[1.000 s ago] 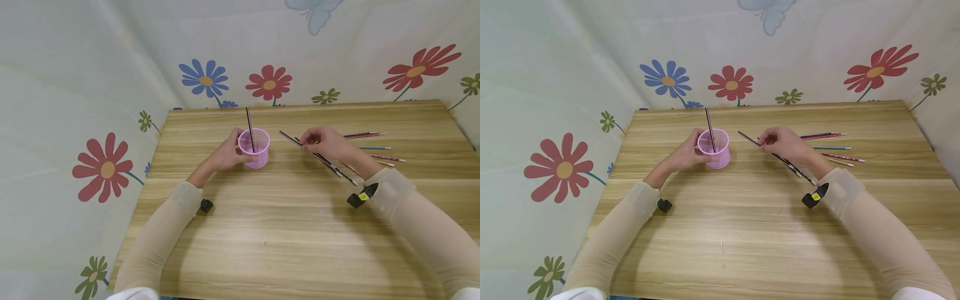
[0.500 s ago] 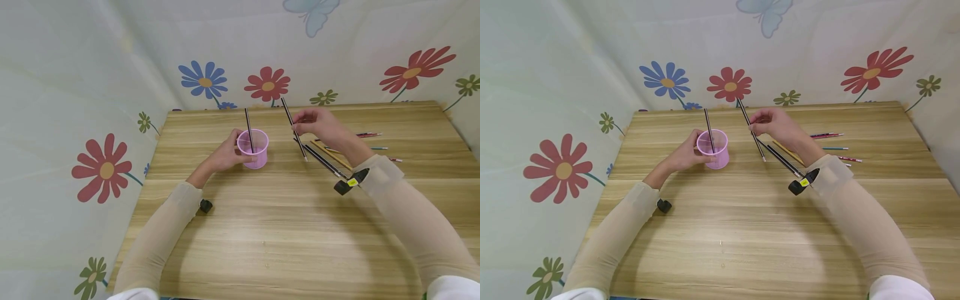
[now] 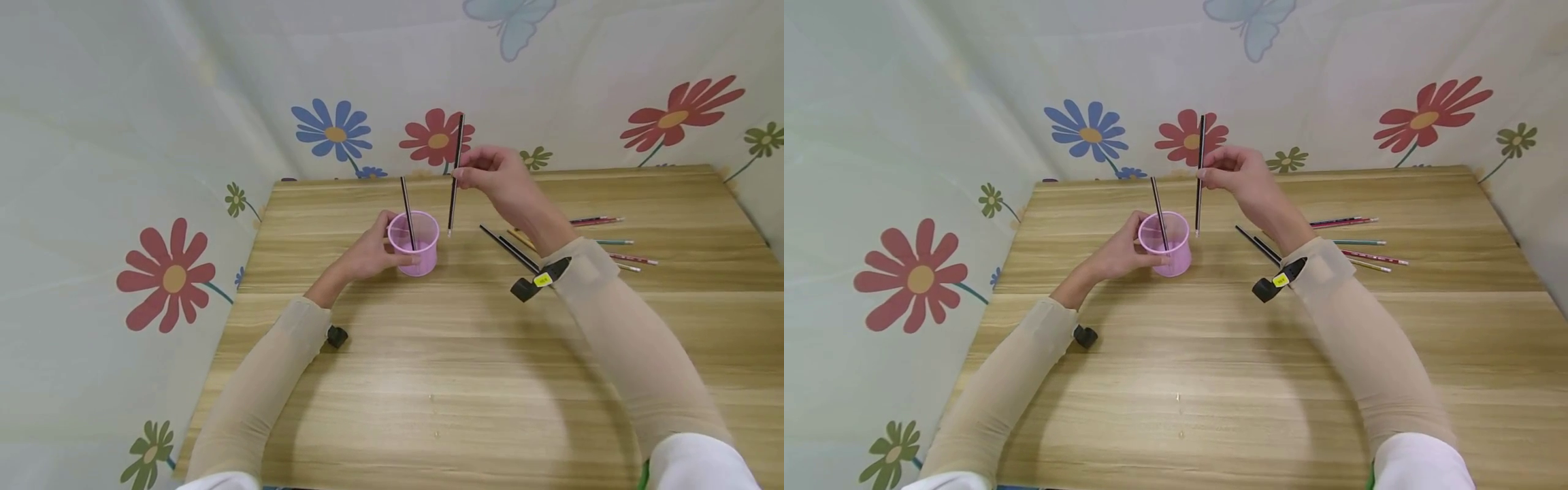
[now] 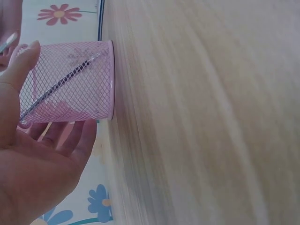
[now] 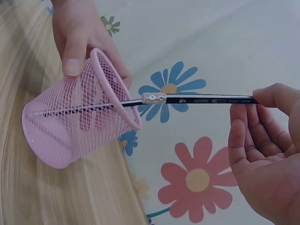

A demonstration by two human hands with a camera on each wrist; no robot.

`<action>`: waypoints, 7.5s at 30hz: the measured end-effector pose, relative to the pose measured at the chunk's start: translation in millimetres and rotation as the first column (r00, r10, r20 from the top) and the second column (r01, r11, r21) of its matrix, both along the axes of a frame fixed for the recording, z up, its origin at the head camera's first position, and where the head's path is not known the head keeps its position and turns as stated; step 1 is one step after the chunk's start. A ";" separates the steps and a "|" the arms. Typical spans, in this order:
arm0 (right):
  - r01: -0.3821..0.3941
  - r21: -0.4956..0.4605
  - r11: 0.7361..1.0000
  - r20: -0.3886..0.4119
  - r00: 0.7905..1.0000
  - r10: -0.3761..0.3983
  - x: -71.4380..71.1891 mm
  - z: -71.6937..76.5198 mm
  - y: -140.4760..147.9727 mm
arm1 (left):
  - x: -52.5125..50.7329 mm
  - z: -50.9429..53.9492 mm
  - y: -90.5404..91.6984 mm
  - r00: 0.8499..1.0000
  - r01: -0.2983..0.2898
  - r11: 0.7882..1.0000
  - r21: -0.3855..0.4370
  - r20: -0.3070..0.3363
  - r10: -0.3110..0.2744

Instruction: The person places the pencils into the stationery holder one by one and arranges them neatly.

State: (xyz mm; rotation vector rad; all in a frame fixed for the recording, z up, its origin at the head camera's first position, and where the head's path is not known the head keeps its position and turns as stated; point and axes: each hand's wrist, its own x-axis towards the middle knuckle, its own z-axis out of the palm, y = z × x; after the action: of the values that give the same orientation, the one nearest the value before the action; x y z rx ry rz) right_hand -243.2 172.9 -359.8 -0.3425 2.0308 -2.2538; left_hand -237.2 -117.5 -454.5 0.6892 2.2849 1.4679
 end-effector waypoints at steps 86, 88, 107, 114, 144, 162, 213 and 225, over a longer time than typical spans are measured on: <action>0.011 0.377 0.926 -0.046 0.999 0.007 -9.2 -61.9 -73.6 | 2.9 1.8 -0.2 1.000 -0.004 1.000 0.000 -0.013 0.004; 0.010 0.376 0.926 -0.037 0.999 0.005 -8.1 -62.7 -71.0 | 2.8 1.1 0.9 1.000 -0.001 1.000 0.007 -0.011 0.001; -0.061 0.440 0.896 0.016 0.998 0.060 0.3 -52.4 -30.1 | 3.3 -2.4 -6.0 1.000 -0.023 0.999 -0.028 -0.008 0.023; -0.070 0.541 0.838 0.050 0.997 0.051 11.1 -47.8 28.6 | 5.4 -5.8 -11.1 0.999 -0.032 0.999 -0.044 -0.007 0.032; -0.047 0.778 0.626 -0.036 0.992 0.120 46.7 -79.6 98.7 | -2.0 -2.3 0.9 1.000 0.025 0.999 -0.027 -0.018 -0.026; -0.064 0.818 0.571 -0.018 0.991 0.136 32.9 -79.1 75.8 | -0.4 -6.3 -3.4 0.999 0.025 0.999 -0.023 -0.021 -0.026; -0.068 0.712 0.699 0.004 0.996 0.092 -6.7 -62.8 66.6 | 0.4 -0.9 0.2 0.999 0.031 0.998 -0.047 -0.025 -0.032; -0.017 0.572 0.820 -0.063 0.996 0.065 8.6 -0.4 69.2 | -3.0 -4.5 -1.6 0.999 0.022 0.999 -0.048 -0.032 -0.023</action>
State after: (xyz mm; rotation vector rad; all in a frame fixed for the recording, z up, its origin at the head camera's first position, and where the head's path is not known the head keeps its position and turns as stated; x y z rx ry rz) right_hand -234.6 242.1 -360.1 -0.4140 2.5747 -1.5051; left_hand -240.2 -119.2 -458.9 0.7279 2.3209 1.3978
